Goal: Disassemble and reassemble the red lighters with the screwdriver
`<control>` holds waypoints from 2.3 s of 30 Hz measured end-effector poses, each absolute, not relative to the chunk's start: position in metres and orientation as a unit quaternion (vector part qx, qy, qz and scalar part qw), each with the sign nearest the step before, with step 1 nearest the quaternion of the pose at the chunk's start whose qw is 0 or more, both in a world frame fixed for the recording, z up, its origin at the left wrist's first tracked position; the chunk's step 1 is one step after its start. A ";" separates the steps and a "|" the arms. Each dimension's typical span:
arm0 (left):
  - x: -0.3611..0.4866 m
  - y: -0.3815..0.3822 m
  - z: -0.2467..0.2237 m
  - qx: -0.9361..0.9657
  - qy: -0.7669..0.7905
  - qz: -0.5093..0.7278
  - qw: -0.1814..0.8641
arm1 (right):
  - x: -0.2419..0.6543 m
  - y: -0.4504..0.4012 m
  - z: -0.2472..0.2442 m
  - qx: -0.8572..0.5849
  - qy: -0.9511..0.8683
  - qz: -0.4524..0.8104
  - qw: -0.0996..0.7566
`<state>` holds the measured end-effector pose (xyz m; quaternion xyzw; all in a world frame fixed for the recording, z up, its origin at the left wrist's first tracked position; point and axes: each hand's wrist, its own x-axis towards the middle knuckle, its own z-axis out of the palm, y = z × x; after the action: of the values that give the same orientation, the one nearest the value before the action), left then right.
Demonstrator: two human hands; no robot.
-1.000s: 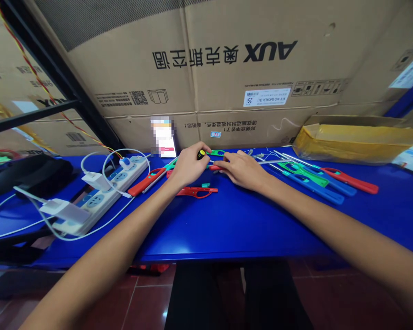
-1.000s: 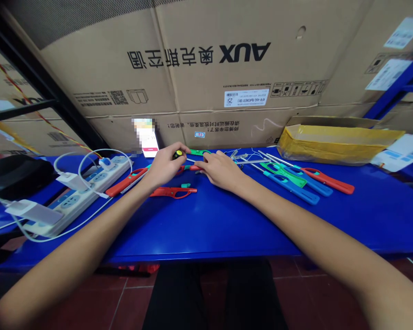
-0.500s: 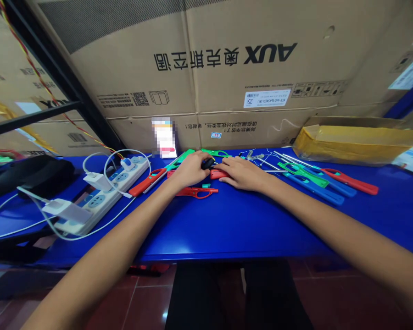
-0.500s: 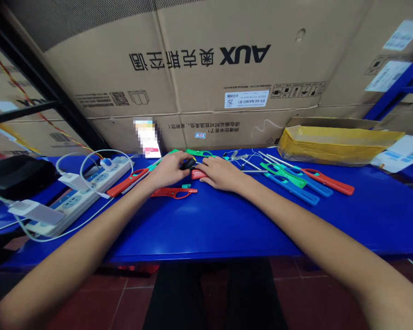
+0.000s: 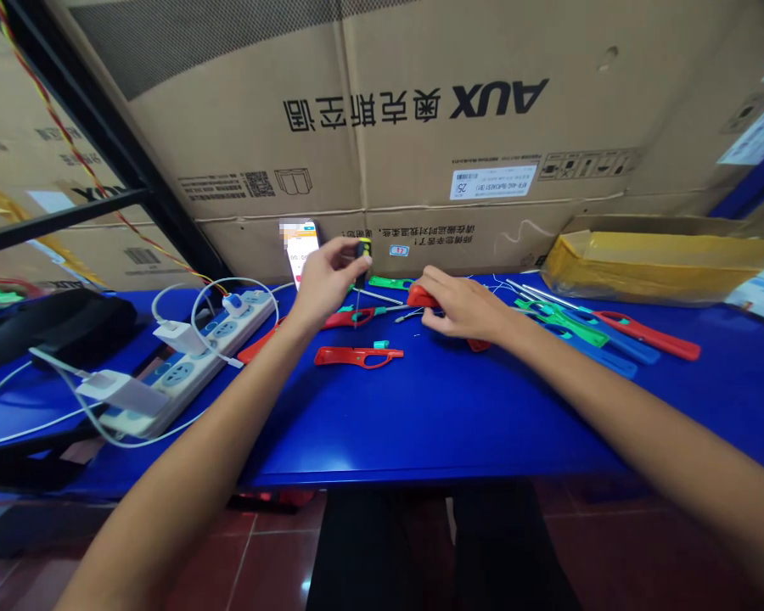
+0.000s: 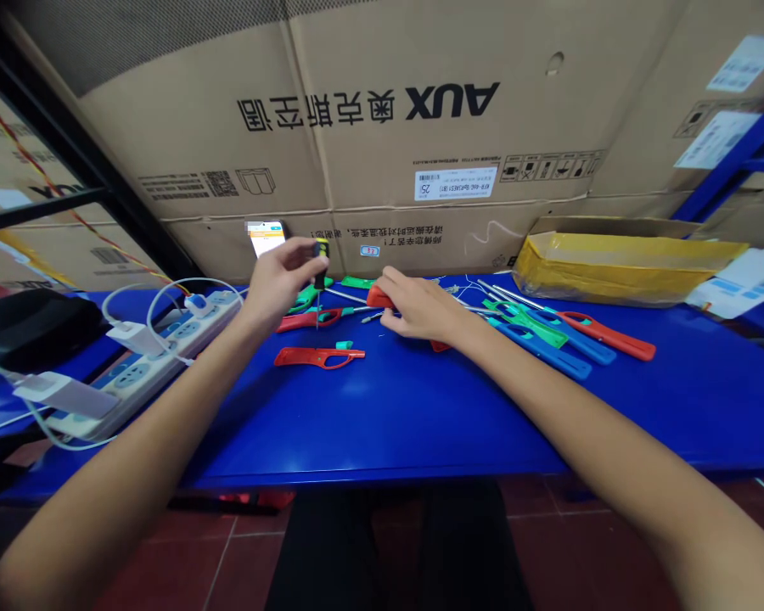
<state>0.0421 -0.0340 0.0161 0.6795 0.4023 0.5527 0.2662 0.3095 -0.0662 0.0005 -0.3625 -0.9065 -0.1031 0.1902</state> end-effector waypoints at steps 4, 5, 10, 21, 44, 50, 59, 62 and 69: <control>0.037 -0.032 0.024 0.567 0.356 0.649 0.360 | 0.317 -0.062 0.006 -0.382 -0.895 -0.086 0.215; 0.037 -0.032 0.024 0.552 0.345 0.659 0.378 | 0.318 -0.061 0.006 -0.385 -0.894 -0.083 0.214; 0.043 -0.037 0.019 0.545 0.315 0.654 0.421 | 0.318 -0.057 0.001 -0.384 -0.897 -0.069 0.206; 0.049 -0.041 0.014 0.548 0.323 0.650 0.415 | 0.316 -0.058 -0.004 -0.387 -0.894 -0.072 0.213; 0.054 -0.048 0.013 0.554 0.299 0.648 0.428 | 0.313 -0.061 -0.003 -0.463 -0.861 -0.092 0.189; 0.041 -0.030 0.001 0.527 0.342 0.590 0.507 | 0.316 -0.062 0.003 -0.458 -0.861 -0.100 0.198; 0.024 -0.023 -0.007 0.598 0.383 0.449 0.543 | 0.310 -0.067 0.001 -0.425 -0.879 -0.083 0.197; 0.023 -0.024 -0.005 0.625 0.370 0.419 0.545 | 0.308 -0.069 0.000 -0.413 -0.883 -0.073 0.212; 0.028 -0.028 -0.006 0.618 0.362 0.442 0.540 | 0.311 -0.066 -0.003 -0.376 -0.885 -0.059 0.269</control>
<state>0.0280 -0.0278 -0.0060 0.6179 0.3619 0.4422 0.5401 0.3114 -0.0659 -0.0027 -0.3759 -0.8848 -0.0594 0.2689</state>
